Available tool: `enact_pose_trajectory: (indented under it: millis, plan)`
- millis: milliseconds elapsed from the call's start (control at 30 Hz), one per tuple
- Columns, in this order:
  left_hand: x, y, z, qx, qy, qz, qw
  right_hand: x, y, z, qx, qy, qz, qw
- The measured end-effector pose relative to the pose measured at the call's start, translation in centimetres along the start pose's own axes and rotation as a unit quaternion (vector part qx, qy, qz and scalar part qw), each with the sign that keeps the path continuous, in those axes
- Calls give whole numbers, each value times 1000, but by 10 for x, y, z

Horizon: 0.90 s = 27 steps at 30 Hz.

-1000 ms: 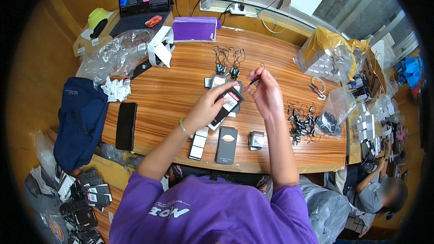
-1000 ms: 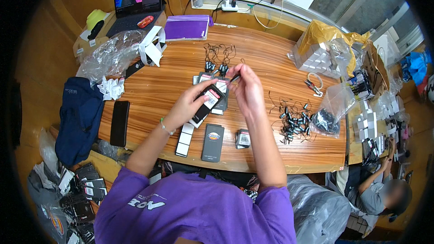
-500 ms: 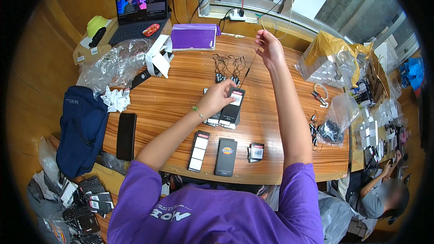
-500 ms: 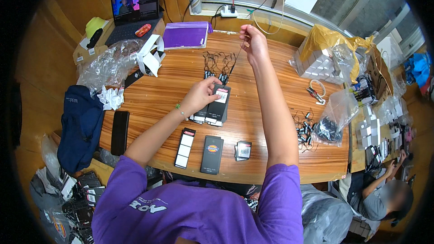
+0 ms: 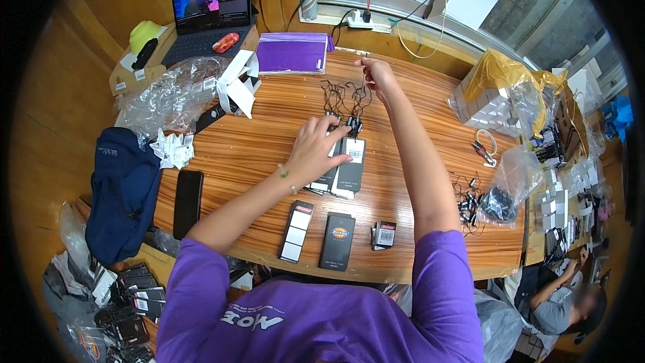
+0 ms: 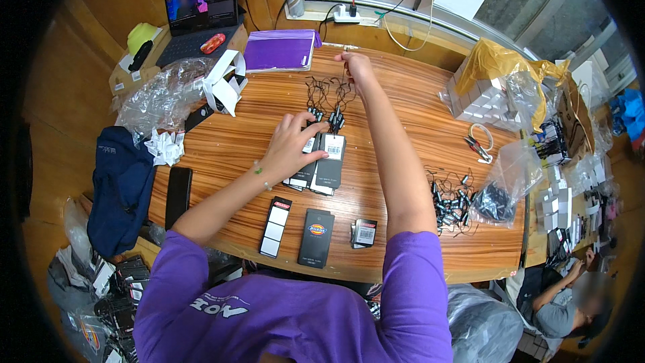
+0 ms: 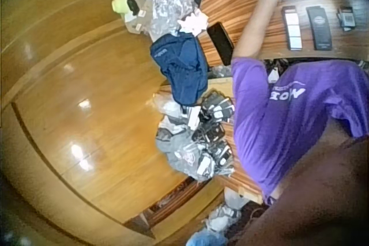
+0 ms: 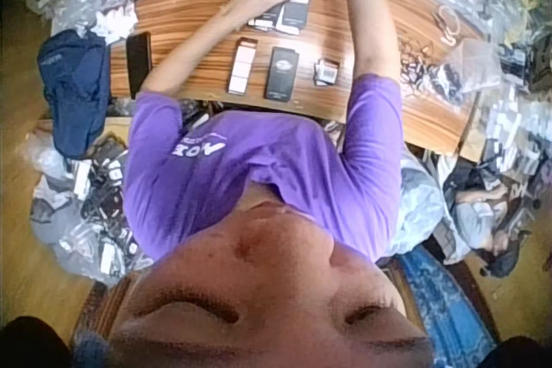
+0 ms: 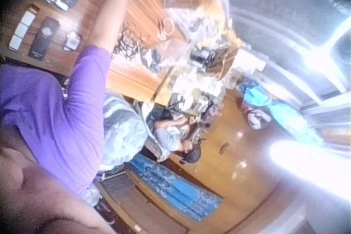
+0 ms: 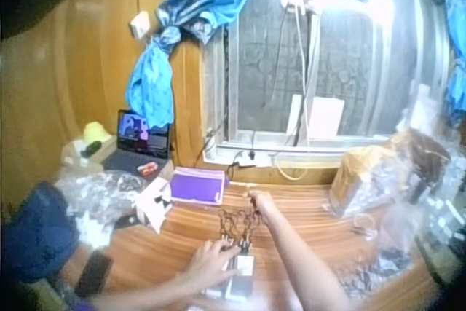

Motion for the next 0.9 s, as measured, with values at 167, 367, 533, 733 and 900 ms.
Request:
enact_pose_trajectory:
  millis: [167,367,533,733,900]
  plan:
    - [34,-2,-32,-9,-52,-22,998,6,16,13,-20,-23,-64,997]
    - [40,-7,-79,-12,-178,-93,980,10,22,0,-22,22,-85,996]
    - [35,-8,-108,65,-238,-183,952,32,27,-72,78,-71,-94,990]
    - [27,-12,-117,63,-237,-263,933,80,26,-253,65,-152,-364,917]
    - [42,-5,-120,-6,-115,-118,986,86,49,-317,114,-113,-482,861]
Point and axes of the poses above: each hand's wrist, its own z-axis towards the middle knuckle, its own x-axis out of the back of the hand, y = z × x, the point moved 2 cm from there along z, towards the middle knuckle, and after that the axes turned 11 degrees about z, right-handed, at the moved point
